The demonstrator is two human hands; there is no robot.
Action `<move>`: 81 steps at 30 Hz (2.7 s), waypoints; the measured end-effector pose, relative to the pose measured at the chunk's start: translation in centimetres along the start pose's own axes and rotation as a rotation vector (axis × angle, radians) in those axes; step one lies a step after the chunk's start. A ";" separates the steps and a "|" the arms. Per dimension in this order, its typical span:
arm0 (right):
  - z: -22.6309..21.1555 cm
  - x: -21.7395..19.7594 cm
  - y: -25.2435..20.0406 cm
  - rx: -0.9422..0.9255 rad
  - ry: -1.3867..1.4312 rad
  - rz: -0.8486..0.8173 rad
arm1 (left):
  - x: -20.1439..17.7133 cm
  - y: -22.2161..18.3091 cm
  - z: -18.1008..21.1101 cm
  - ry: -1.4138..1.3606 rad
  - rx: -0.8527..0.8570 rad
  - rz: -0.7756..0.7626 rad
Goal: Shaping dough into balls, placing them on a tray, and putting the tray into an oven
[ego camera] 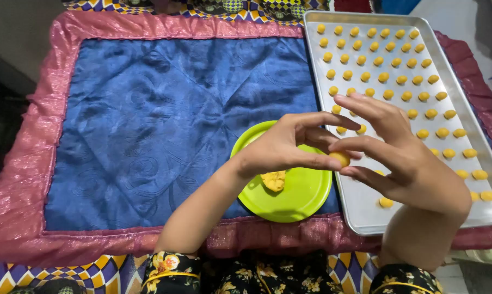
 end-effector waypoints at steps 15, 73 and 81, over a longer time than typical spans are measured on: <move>10.9 5.6 -20.2 0.746 0.052 -0.158 | -0.3 2.4 -5.5 0.163 -0.073 0.040; 9.0 12.2 -16.2 0.685 0.253 -0.198 | -6.6 -6.7 0.1 1.116 0.075 0.274; 8.6 16.3 -12.5 0.781 0.024 -0.663 | -18.0 -14.4 -8.3 1.494 -0.673 0.555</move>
Point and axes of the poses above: each hand's wrist, its own y-axis towards the middle knuckle, its own x-axis out of the palm, z = x × y, the point moved 9 cm from there along y, towards the middle knuckle, and after that the axes turned 5 degrees about -y, right-handed, at the moved point
